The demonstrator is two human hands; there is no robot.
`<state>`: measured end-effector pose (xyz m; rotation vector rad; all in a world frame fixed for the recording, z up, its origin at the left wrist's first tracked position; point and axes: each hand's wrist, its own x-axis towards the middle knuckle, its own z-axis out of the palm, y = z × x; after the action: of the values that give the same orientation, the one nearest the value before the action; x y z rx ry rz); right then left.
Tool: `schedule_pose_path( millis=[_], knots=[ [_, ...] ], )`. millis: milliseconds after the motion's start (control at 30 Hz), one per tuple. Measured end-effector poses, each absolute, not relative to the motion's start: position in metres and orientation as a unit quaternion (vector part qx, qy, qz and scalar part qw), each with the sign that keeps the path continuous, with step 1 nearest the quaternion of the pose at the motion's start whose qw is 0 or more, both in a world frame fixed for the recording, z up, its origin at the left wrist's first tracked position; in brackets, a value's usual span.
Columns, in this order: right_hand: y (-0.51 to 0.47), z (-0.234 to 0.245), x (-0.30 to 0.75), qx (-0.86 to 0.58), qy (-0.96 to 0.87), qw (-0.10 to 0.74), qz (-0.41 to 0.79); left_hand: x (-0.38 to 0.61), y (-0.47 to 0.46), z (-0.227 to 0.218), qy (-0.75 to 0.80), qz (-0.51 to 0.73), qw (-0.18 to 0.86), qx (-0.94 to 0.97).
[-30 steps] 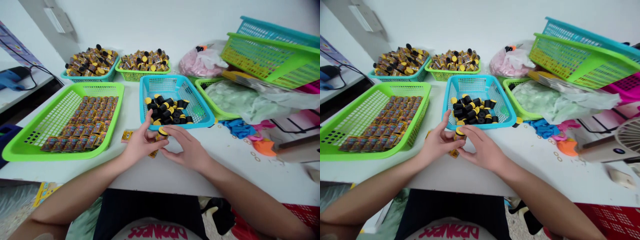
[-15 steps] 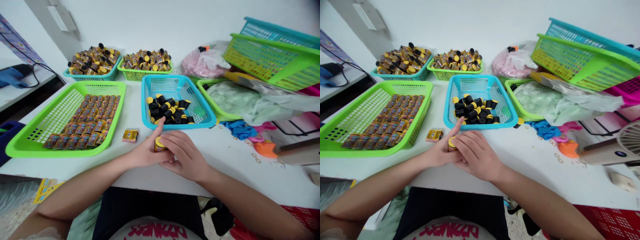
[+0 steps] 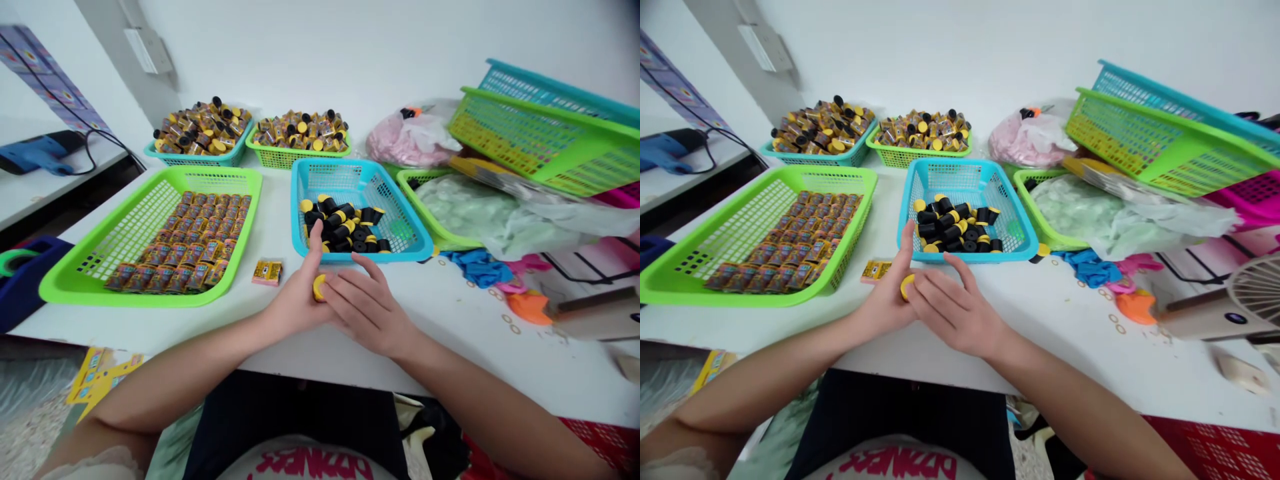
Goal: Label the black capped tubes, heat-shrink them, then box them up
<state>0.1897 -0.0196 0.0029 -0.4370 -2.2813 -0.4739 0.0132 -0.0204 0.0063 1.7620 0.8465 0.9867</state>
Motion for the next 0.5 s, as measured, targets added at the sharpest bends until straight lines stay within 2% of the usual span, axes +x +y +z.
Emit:
schedule_pose_path(
  millis=[267,367,433,500],
  knots=[
    [-0.019,0.005,0.187,-0.201,-0.882,0.384,-0.186,0.004,-0.032,0.023,0.399,0.403,0.319,0.759],
    [-0.001,0.023,0.196,-0.282,-0.874,0.379,-0.112,-0.024,-0.048,0.041,0.467,0.413,0.285,0.728],
    [0.024,0.04,0.211,-0.41,-0.862,0.297,-0.038,-0.053,-0.056,0.055,0.517,0.422,0.239,0.706],
    [0.056,0.055,0.228,-0.572,-0.813,0.108,0.029,-0.087,-0.057,0.072,0.568,0.413,0.179,0.689]
  ],
)
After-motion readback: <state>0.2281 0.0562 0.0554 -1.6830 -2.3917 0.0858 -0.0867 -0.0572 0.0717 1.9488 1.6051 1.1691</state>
